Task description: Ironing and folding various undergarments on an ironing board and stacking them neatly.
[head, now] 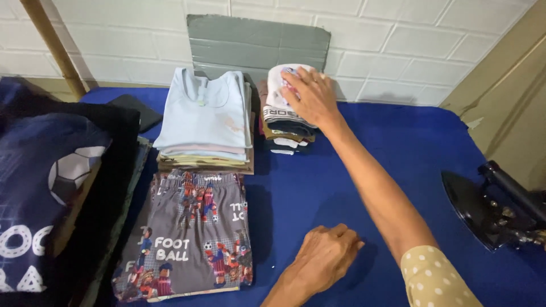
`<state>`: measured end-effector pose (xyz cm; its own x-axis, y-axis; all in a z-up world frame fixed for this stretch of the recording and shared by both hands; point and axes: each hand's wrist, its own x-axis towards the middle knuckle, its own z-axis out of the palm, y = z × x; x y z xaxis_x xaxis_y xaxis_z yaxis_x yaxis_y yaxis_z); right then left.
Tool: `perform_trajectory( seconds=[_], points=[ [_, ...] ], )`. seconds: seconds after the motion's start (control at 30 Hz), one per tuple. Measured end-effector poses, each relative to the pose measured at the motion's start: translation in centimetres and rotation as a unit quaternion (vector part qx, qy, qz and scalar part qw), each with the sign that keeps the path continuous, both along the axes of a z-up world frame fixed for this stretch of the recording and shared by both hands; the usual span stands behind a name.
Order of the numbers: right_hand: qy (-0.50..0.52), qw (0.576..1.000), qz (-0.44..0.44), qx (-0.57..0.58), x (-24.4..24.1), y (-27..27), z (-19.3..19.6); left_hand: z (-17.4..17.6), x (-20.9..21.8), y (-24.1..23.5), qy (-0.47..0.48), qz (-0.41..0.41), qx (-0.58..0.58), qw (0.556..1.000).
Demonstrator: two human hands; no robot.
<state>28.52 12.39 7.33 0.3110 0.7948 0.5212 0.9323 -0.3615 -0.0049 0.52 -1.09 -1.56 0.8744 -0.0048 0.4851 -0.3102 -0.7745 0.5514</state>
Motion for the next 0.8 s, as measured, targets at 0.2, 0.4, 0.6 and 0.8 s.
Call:
perform_trajectory(
  seconds=[0.2, 0.4, 0.6, 0.8],
  points=[
    [0.059, 0.998, 0.014, -0.020, -1.6, -0.1, 2.3, 0.0, -0.1, 0.1, -0.005, 0.017, 0.004, 1.000],
    [0.044, 0.998, 0.035, 0.006, -3.0, -1.3, 3.3, 0.2, -0.3, 0.0, -0.014, 0.001, 0.013, 1.000],
    [-0.045, 0.997, 0.056, 0.038, -3.4, -1.4, 3.4, -0.4, 0.1, -0.1, 0.008, 0.016, 0.023, 1.000],
    [-0.062, 0.993, 0.071, 0.068, -4.8, -3.3, 4.5, -0.8, 0.4, -0.4, -0.002, 0.029, 0.033, 0.999]
  ],
)
